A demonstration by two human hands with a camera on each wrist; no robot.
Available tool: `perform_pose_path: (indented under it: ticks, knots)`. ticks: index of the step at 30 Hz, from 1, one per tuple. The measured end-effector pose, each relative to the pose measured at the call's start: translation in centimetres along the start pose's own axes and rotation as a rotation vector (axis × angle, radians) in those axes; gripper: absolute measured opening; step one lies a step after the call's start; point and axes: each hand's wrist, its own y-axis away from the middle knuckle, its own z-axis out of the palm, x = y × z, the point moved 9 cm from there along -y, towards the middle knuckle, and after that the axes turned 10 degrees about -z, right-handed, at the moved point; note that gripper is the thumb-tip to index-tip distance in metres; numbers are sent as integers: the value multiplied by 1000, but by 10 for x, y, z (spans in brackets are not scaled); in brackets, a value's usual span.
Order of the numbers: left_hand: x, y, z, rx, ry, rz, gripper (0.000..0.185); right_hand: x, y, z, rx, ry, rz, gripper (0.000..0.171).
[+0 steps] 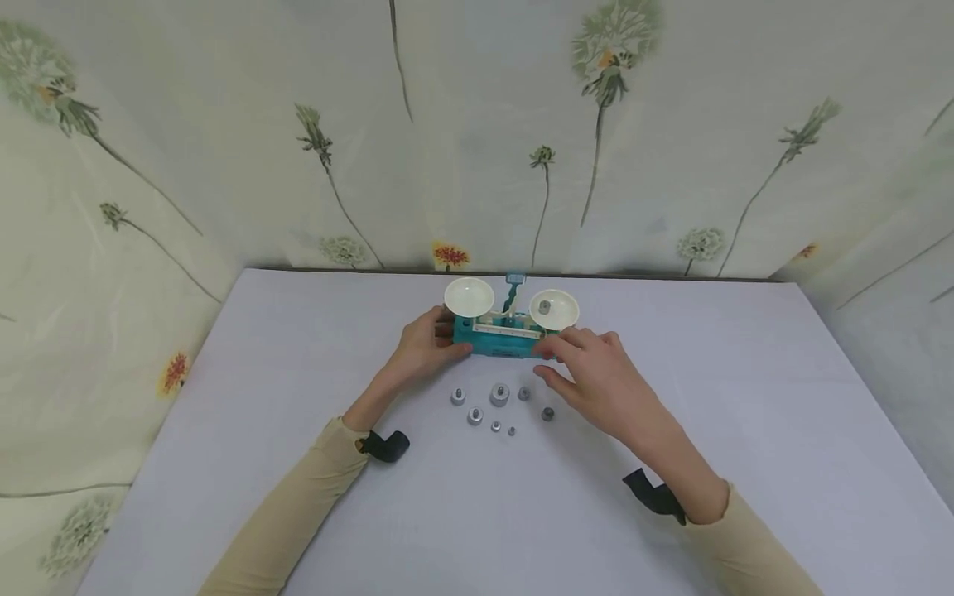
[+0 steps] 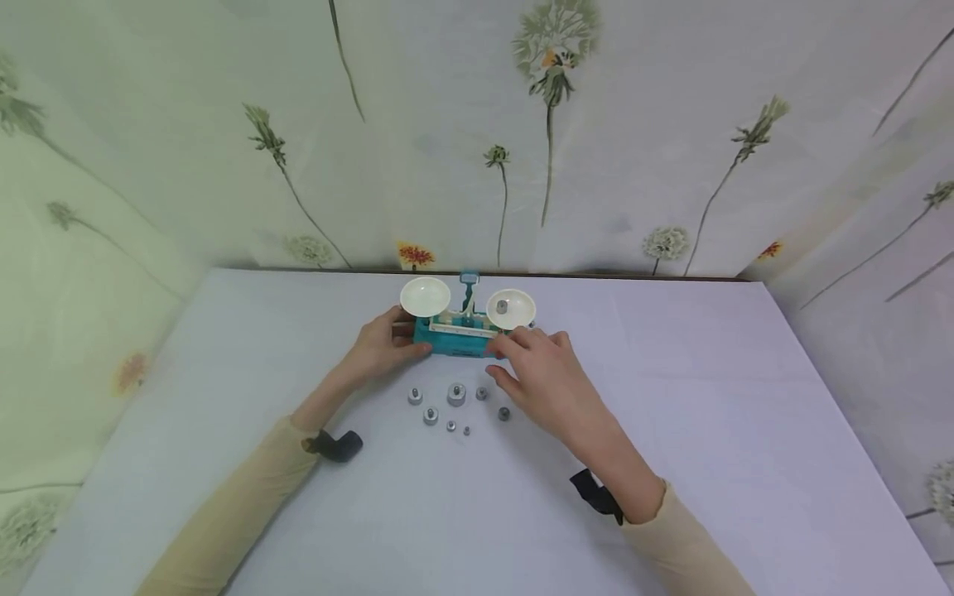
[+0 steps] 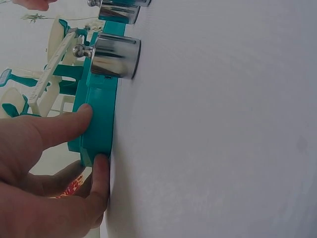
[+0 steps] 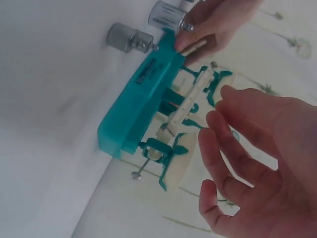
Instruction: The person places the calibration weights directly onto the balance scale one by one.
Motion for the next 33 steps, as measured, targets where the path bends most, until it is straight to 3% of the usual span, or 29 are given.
perform_pose_path:
  ticks: [18,33]
  knots:
    - [-1,-1,0,7,-5,8,63,-3,7,28,-108,-41,-10,28]
    - [-1,-1,0,-3,9,12,64,-1,11,42,-133,-47,1,28]
